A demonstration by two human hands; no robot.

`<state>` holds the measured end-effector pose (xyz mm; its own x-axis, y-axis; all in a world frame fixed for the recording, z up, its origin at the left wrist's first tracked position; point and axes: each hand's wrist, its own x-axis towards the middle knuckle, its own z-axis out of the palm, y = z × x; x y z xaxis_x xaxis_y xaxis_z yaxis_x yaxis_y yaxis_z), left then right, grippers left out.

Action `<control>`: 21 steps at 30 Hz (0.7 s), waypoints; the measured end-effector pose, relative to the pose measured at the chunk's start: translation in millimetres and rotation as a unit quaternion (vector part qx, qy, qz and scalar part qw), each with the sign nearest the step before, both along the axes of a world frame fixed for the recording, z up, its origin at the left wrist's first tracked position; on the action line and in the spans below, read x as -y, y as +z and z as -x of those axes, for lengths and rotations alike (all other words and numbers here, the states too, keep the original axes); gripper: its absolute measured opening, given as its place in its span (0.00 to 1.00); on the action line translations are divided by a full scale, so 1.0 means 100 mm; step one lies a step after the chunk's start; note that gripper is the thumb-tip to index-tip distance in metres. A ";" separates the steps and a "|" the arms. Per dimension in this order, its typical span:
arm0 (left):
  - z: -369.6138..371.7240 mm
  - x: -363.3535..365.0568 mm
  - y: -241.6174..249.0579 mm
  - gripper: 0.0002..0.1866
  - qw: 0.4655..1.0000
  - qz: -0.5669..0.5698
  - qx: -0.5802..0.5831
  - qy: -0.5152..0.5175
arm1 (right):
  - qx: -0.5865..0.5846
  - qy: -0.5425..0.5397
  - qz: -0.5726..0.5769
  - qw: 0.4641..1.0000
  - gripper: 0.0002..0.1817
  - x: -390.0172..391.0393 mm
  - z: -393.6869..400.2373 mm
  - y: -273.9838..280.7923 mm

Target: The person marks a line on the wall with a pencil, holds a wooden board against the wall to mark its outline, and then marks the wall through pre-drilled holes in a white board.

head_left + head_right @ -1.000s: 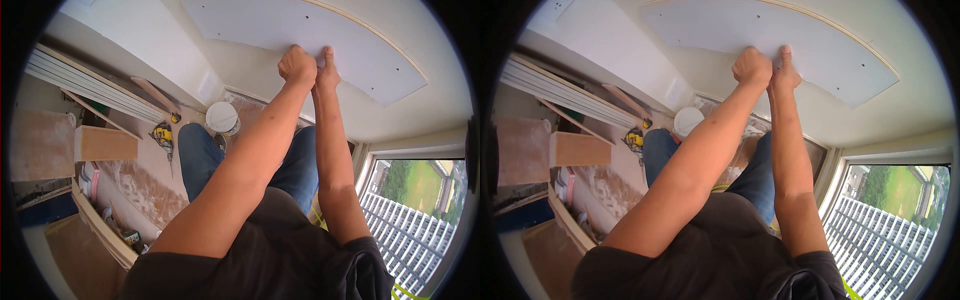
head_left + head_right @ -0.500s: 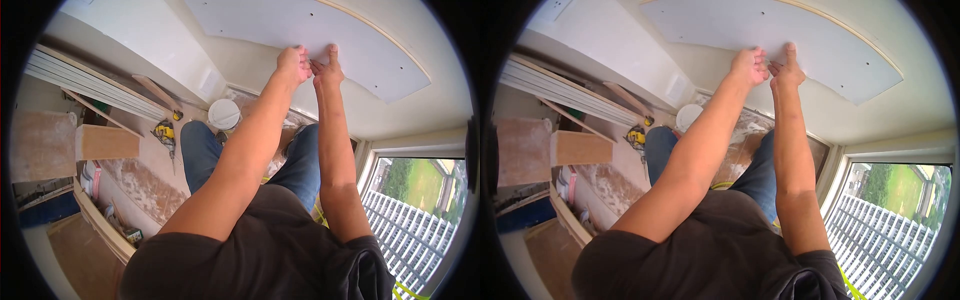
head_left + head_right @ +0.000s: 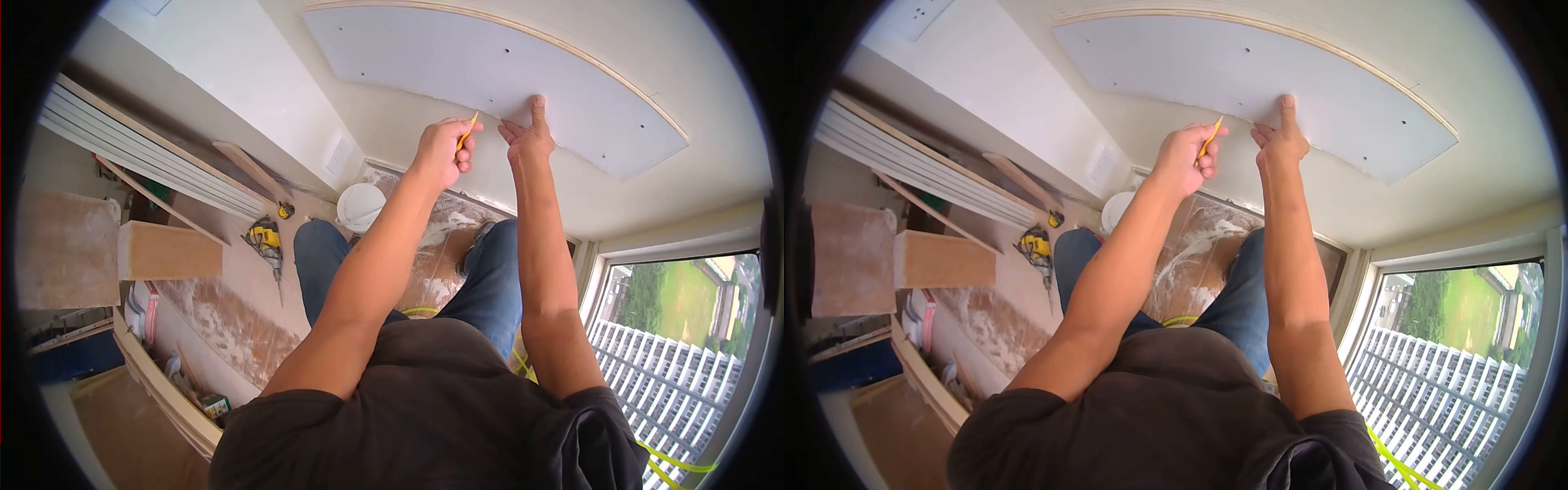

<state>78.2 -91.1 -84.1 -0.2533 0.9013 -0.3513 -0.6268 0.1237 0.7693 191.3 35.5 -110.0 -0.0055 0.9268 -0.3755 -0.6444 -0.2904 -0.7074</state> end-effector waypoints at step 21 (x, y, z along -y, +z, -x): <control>-0.20 0.45 1.34 0.13 0.893 -0.066 -0.445 0.021 | 0.001 -0.034 -0.003 0.999 0.47 -0.05 0.02 -0.16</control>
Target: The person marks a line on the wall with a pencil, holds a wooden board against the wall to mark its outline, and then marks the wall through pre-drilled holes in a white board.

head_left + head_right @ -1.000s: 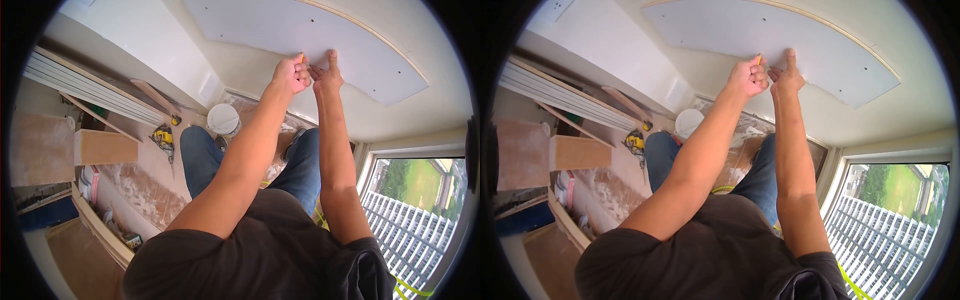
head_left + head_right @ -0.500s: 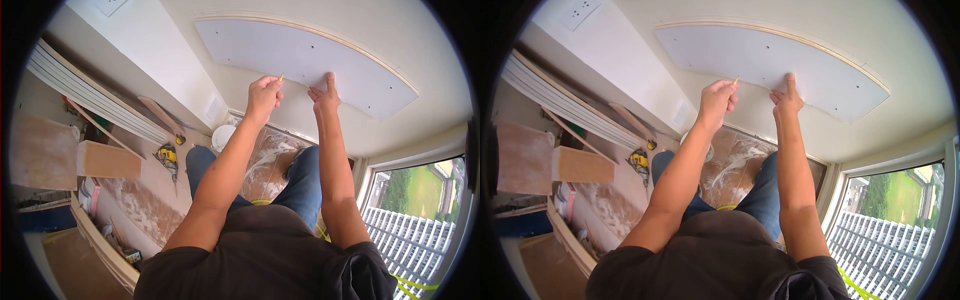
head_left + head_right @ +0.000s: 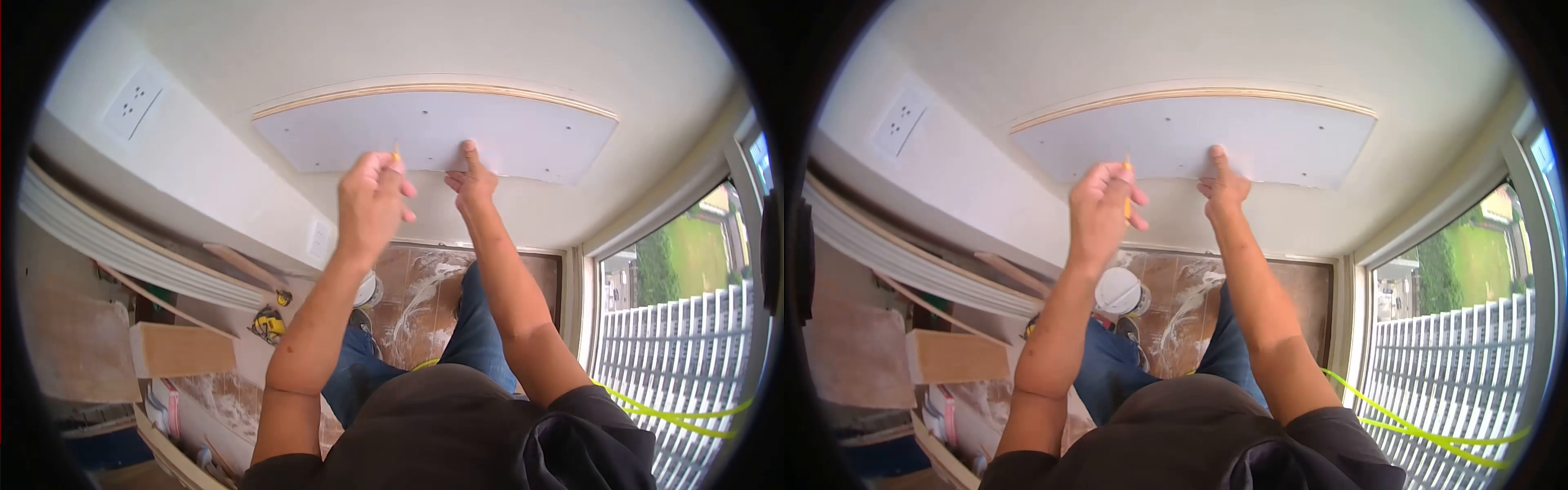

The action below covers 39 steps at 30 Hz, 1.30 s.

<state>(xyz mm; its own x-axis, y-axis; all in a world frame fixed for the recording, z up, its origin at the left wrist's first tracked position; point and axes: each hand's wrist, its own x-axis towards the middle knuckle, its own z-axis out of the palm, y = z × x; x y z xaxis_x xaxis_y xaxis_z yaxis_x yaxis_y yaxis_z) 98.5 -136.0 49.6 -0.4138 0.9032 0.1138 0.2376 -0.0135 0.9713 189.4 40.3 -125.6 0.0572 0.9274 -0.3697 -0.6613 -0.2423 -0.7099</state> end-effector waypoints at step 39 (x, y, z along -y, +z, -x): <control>-0.08 -1.54 -0.36 0.28 0.902 0.135 -0.378 -0.158 | 0.126 0.129 0.034 0.983 0.41 0.06 -0.24 0.16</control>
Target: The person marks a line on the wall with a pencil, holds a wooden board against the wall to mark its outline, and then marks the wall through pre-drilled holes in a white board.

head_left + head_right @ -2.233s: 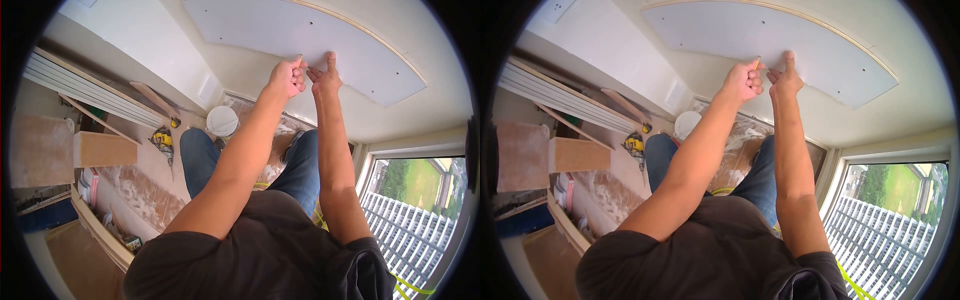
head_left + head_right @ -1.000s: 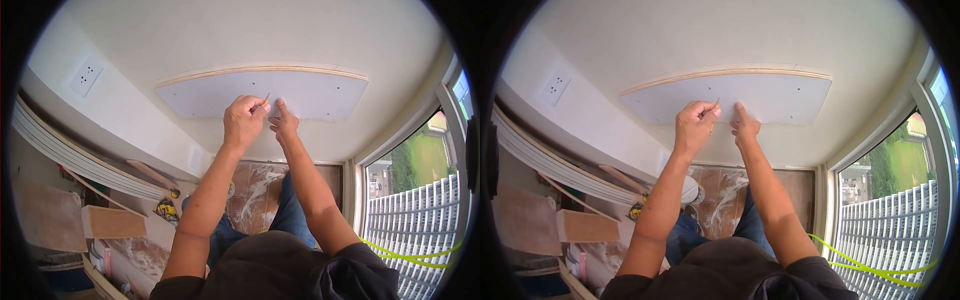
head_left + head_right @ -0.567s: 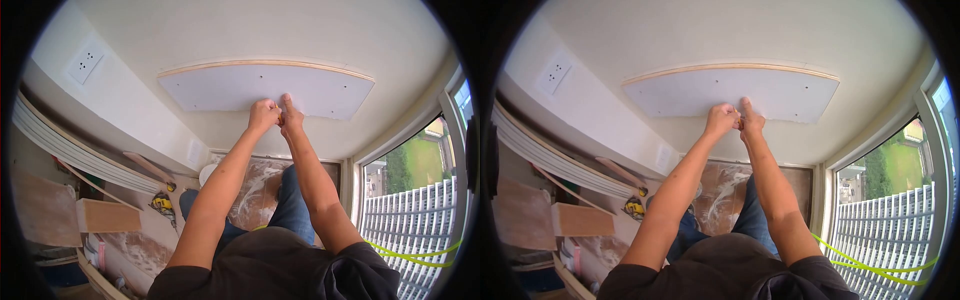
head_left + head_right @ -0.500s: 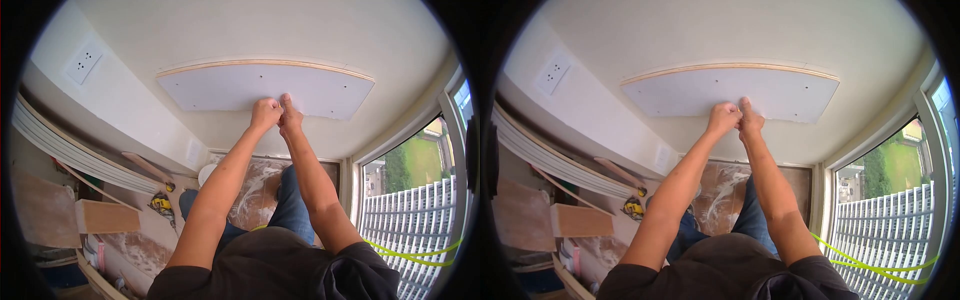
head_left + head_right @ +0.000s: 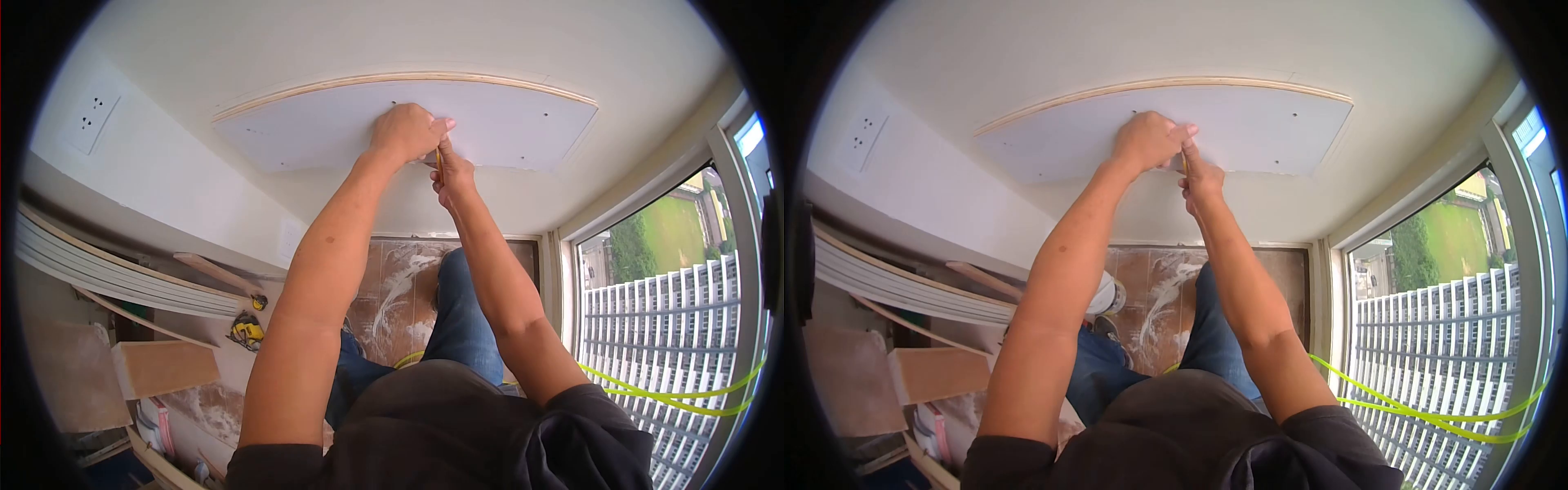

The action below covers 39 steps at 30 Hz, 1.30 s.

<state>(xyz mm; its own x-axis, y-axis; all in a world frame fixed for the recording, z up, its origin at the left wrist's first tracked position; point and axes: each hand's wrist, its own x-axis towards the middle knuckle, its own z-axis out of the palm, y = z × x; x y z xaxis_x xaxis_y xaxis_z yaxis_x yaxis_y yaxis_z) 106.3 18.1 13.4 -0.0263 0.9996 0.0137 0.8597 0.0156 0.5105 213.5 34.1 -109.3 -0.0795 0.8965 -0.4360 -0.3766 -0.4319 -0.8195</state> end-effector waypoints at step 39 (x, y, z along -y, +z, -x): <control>0.01 0.01 0.02 0.22 0.999 0.007 -0.041 -0.020 | 0.682 -0.214 -0.438 0.546 0.09 -0.03 -1.42 1.01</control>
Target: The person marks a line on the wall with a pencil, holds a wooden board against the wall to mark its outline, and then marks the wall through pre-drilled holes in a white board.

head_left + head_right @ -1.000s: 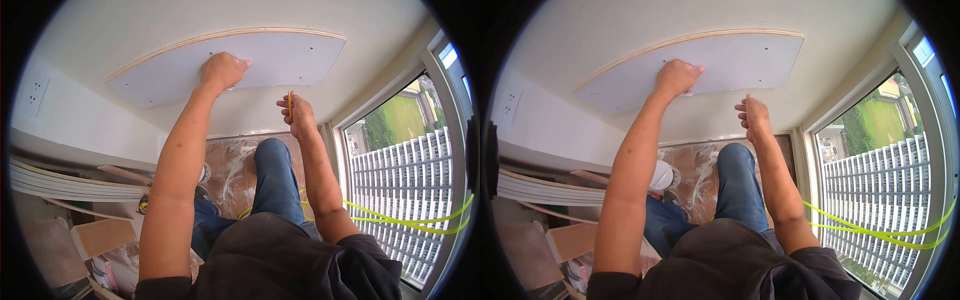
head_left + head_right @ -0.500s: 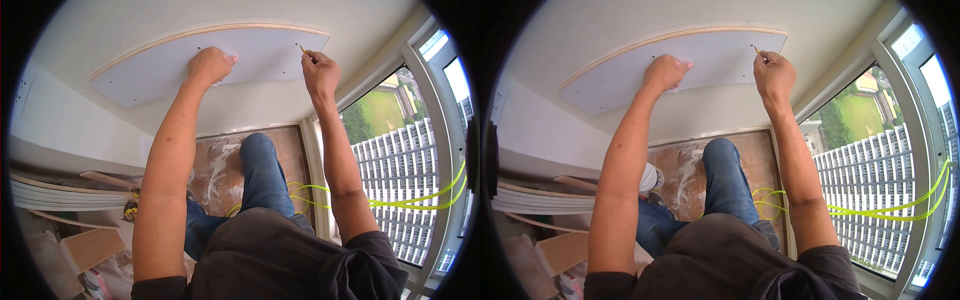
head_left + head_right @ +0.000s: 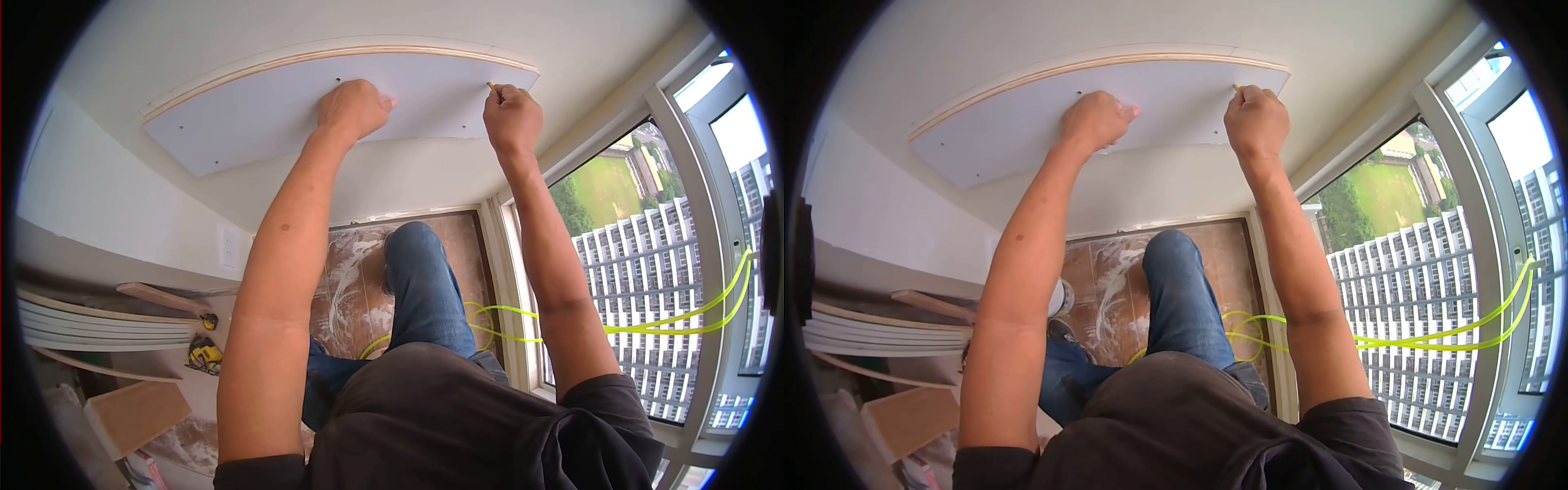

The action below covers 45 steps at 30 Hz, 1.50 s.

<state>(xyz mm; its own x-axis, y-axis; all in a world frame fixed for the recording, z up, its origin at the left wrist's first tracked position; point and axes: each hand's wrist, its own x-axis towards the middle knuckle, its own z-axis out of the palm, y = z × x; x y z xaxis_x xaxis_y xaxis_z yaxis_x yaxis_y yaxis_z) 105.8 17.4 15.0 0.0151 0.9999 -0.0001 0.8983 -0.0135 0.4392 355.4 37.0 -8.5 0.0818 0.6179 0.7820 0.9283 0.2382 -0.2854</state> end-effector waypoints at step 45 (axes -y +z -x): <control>0.01 0.00 -0.07 0.24 0.998 -0.062 -0.005 -0.020 | -0.810 0.190 0.353 0.429 0.05 -0.22 -0.06 0.39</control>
<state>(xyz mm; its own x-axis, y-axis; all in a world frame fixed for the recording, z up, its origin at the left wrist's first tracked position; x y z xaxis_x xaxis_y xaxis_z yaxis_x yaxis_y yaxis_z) 104.8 17.0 8.1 0.0552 0.9909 0.1226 0.9005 -0.1024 0.4226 361.6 59.1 30.3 -0.0460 0.8630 -0.5031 -0.6903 -0.3915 -0.6085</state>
